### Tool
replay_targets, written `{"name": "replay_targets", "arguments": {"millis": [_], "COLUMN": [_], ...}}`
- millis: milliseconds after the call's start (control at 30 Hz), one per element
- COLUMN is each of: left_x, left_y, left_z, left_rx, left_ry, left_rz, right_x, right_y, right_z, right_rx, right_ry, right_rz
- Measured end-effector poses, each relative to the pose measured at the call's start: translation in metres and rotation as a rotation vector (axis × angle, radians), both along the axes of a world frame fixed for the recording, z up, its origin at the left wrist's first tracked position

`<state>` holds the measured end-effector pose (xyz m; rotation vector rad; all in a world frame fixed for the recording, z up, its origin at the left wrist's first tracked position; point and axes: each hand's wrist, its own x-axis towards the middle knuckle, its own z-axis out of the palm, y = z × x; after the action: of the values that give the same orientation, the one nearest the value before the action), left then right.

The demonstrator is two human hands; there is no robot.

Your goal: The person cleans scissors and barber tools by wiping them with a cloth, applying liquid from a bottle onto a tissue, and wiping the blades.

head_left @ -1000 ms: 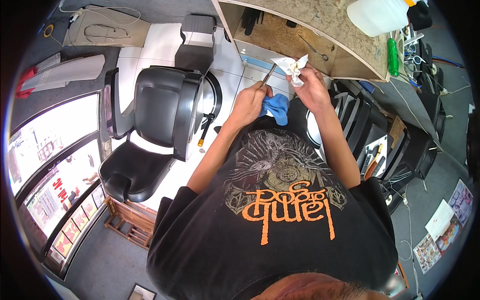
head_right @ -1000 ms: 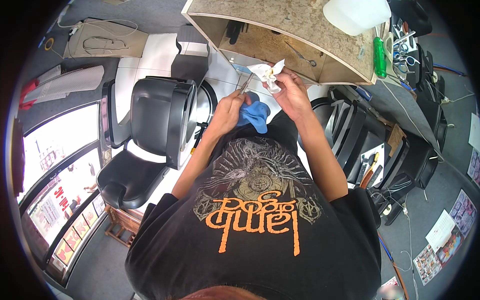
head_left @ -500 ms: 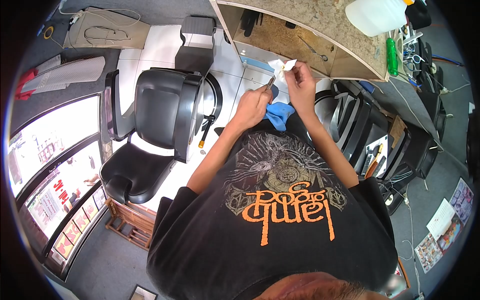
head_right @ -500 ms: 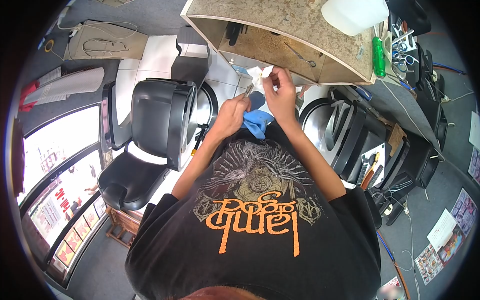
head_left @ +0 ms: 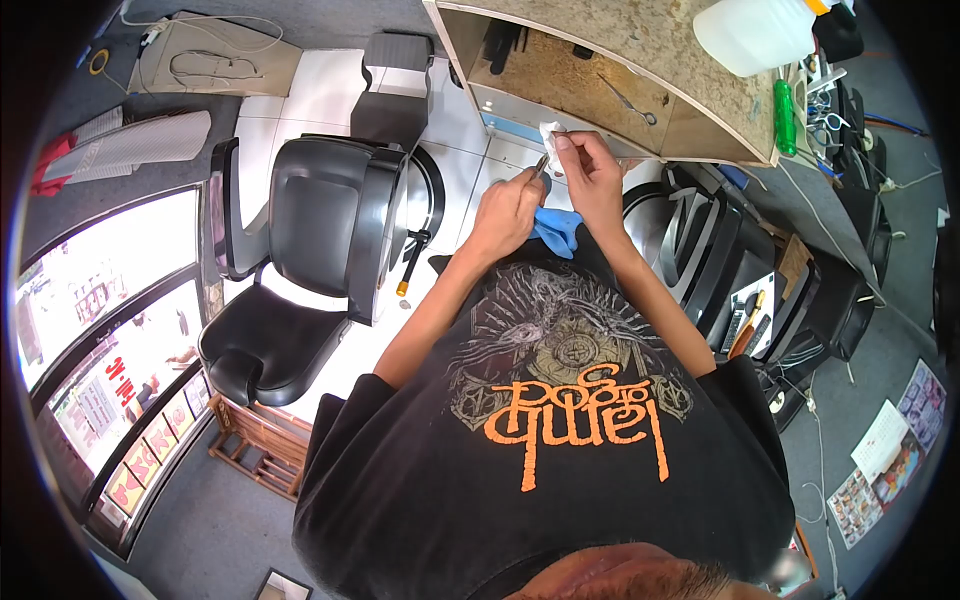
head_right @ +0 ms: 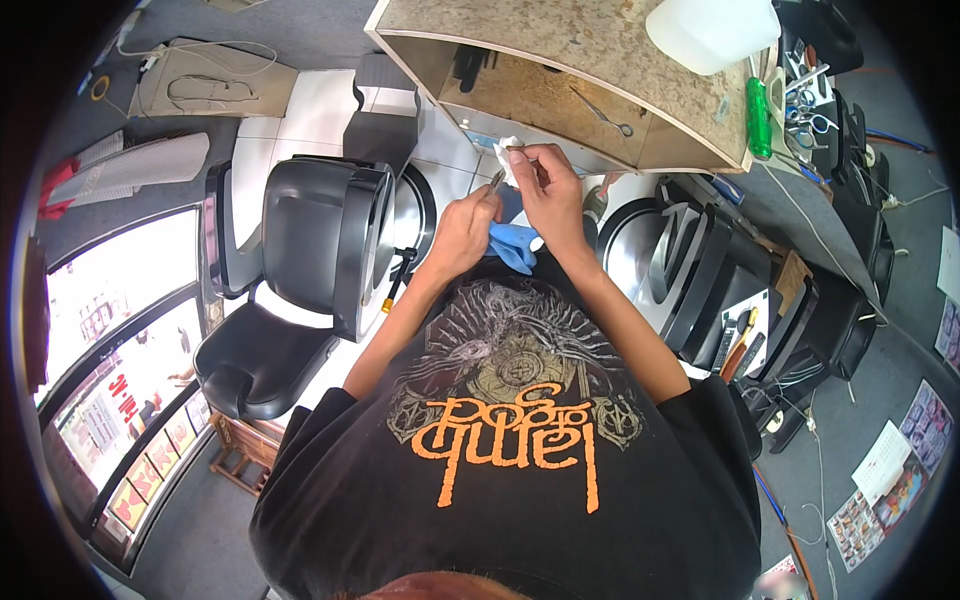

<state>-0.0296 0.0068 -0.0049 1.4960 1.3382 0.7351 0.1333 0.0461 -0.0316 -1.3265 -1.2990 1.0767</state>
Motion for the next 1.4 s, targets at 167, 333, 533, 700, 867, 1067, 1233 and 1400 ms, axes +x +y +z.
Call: {"name": "replay_targets", "arguments": {"millis": [167,333,533,700,867,1067,1233,1400], "left_x": [0.002,0.002,-0.004,-0.006,-0.008,-0.011,-0.009,-0.009], "left_y": [-0.001,0.001,-0.001,-0.003,-0.005,-0.003,-0.002,-0.002], "left_z": [-0.002,0.002,-0.018,-0.016,-0.018,-0.016,-0.008,-0.02], "left_rx": [0.031,0.032,0.088,0.128,0.161,0.117,0.02,0.017], "left_ry": [0.002,0.016,0.089,0.13,0.134,0.122,0.025,0.053], "left_rz": [0.008,0.02,-0.05,-0.049,-0.045,-0.047,0.034,0.074], "right_x": [-0.012,0.002,0.02,0.02,0.028,0.014,0.018,0.034], "right_y": [-0.001,0.002,0.01,0.012,0.018,0.009,0.006,0.014], "right_z": [0.014,0.02,0.012,0.033,0.02,0.032,0.012,0.019], "right_rx": [-0.065,-0.326,-0.445,-0.521,-0.475,-0.36,-0.14,-0.057], "right_ry": [0.244,0.25,0.292,0.281,0.221,0.227,0.089,-0.098], "right_rz": [-0.113,0.027,0.148,0.137,0.261,0.107,0.104,0.056]}}
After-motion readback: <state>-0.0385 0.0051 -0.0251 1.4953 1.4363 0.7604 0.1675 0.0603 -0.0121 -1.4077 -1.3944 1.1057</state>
